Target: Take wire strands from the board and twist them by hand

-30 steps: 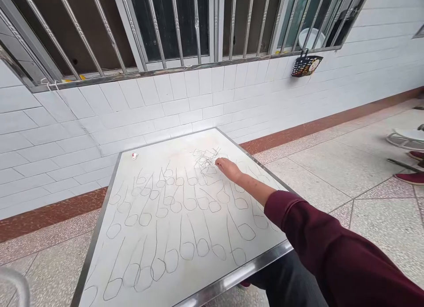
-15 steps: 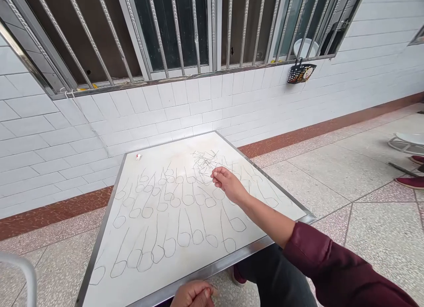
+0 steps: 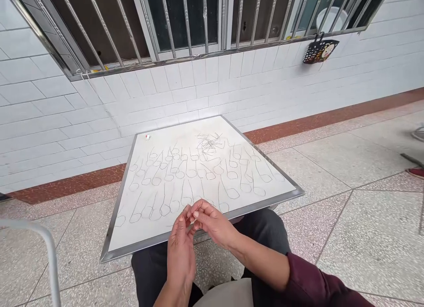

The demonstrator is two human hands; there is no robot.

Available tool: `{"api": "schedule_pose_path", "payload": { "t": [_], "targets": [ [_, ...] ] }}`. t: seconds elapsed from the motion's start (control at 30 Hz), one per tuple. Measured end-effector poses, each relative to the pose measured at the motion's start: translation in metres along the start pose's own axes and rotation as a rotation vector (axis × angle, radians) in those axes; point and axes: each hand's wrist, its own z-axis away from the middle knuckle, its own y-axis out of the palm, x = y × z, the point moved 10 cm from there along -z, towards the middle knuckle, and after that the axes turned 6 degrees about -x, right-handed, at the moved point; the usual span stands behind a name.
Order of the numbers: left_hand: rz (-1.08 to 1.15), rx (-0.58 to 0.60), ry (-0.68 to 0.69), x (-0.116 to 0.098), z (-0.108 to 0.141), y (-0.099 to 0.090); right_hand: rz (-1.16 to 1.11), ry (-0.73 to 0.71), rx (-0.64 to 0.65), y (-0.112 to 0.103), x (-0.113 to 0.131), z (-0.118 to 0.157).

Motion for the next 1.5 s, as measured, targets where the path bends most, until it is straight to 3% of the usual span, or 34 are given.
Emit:
{"api": "schedule_pose_path", "payload": {
  "t": [0.1, 0.27, 0.53, 0.63, 0.77, 1.03, 1.17, 1.3, 1.5],
  "targets": [
    [0.006, -0.033, 0.034, -0.011, 0.006, -0.009, -0.152, 0.125, 0.017, 0.005, -0.01, 0.012],
    [0.007, -0.118, 0.063, -0.025, 0.015, -0.031, -0.279, 0.266, -0.176, -0.011, -0.027, 0.027],
    [0.026, -0.001, 0.144, -0.04, 0.023, -0.032, -0.247, 0.322, -0.135, 0.002, -0.033, 0.042],
    [-0.029, 0.022, 0.199, -0.048, 0.027, -0.033, -0.206, 0.324, -0.116, 0.005, -0.034, 0.046],
    [-0.062, 0.006, 0.174, -0.047, 0.03, -0.037, -0.103, 0.267, -0.052, 0.01, -0.029, 0.051],
    [0.197, -0.084, 0.038, -0.043, 0.04, -0.037, -0.038, 0.234, -0.037, 0.014, -0.03, 0.057],
    [0.202, -0.077, 0.031, -0.045, 0.046, -0.033, -0.029, 0.226, -0.016, 0.017, -0.034, 0.06],
    [0.012, -0.051, 0.148, -0.055, 0.051, -0.035, -0.068, 0.23, -0.086, 0.008, -0.036, 0.057],
    [-0.52, 0.18, 0.549, -0.084, 0.075, -0.01, -0.081, 0.174, -0.132, -0.004, -0.021, 0.046]
  ]
}}
